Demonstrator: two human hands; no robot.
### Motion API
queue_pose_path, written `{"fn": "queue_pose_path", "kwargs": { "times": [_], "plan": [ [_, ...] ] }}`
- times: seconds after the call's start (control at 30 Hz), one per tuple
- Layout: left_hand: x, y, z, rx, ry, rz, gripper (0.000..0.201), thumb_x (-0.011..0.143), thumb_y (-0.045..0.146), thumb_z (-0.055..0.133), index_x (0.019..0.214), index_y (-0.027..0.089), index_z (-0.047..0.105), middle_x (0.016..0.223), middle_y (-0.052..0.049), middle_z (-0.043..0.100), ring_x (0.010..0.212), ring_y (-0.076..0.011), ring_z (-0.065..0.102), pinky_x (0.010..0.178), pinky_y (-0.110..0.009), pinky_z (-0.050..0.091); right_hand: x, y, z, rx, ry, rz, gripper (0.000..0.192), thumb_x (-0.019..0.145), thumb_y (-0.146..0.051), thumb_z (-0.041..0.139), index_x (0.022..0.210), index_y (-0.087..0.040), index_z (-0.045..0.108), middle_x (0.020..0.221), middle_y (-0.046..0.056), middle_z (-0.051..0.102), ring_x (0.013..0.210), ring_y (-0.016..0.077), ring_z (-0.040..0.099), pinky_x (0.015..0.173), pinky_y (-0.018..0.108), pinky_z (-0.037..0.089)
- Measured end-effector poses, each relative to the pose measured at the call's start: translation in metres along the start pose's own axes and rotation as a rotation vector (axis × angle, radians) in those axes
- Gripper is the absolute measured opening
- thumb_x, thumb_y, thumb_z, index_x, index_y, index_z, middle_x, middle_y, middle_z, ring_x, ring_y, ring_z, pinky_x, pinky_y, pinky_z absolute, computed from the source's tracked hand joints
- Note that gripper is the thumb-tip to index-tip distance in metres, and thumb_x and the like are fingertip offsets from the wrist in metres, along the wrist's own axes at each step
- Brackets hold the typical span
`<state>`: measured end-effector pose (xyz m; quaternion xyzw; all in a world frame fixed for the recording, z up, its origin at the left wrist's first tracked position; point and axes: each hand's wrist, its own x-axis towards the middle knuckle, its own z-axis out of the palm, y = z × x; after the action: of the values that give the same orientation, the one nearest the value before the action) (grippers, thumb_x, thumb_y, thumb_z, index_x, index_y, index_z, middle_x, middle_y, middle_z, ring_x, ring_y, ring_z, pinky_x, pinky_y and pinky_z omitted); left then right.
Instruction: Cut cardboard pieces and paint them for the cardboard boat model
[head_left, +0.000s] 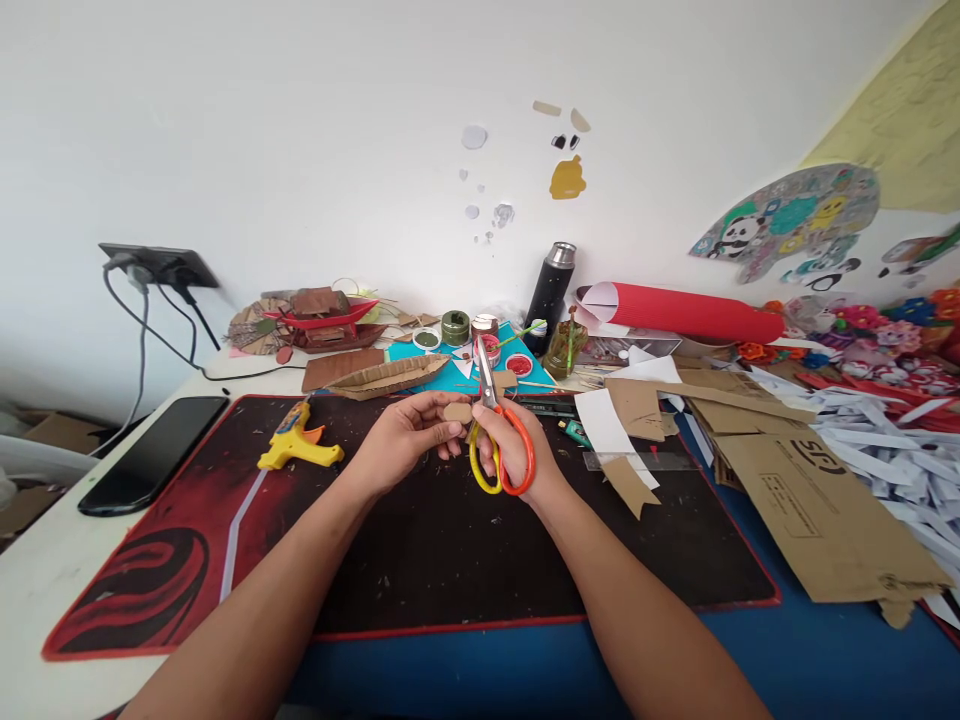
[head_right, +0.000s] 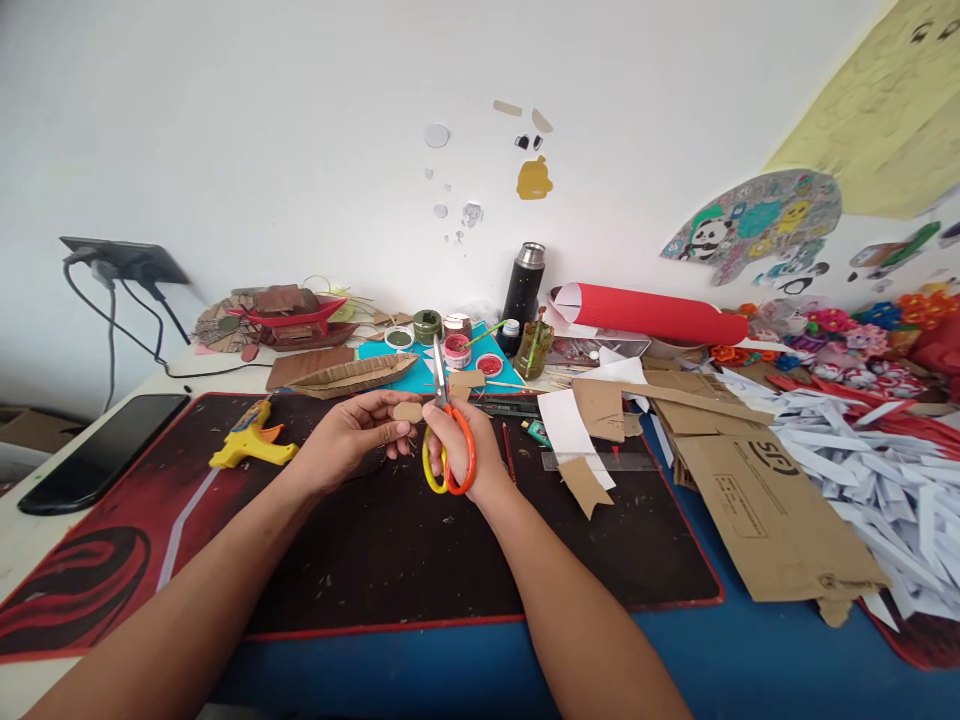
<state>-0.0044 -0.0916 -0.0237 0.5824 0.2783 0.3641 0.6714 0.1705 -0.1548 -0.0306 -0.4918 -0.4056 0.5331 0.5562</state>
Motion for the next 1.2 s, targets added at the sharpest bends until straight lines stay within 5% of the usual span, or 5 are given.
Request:
{"fn": "queue_pose_path", "kwargs": {
  "times": [0.27,1.2],
  "plan": [
    [-0.0008,-0.0005,0.0004,0.028,-0.007,0.009,0.054,0.079,0.038,0.098,0.124,0.020,0.075,0.080,0.000,0.074,0.066,-0.0168,0.072,0.059,-0.027,0.057,-0.0008,-0.0011,0.0002,-0.012,0.009,0.000,0.040,0.087,-0.059,0.078,0.088,-0.023,0.061,0.050,-0.009,0.054,0.033,0.0098,0.045,0.036,0.021,0.035],
    [-0.0013,-0.0035,-0.0007,0.189,0.060,0.058,0.049,0.077,0.050,0.096,0.105,0.020,0.068,0.088,-0.002,0.076,0.069,-0.0169,0.070,0.063,-0.030,0.058,-0.0003,0.0042,0.0001,0.016,-0.022,-0.028,0.037,0.090,-0.057,0.075,0.084,-0.023,0.061,0.049,-0.009,0.053,0.032,0.0109,0.046,0.035,0.022,0.037]
  ]
}}
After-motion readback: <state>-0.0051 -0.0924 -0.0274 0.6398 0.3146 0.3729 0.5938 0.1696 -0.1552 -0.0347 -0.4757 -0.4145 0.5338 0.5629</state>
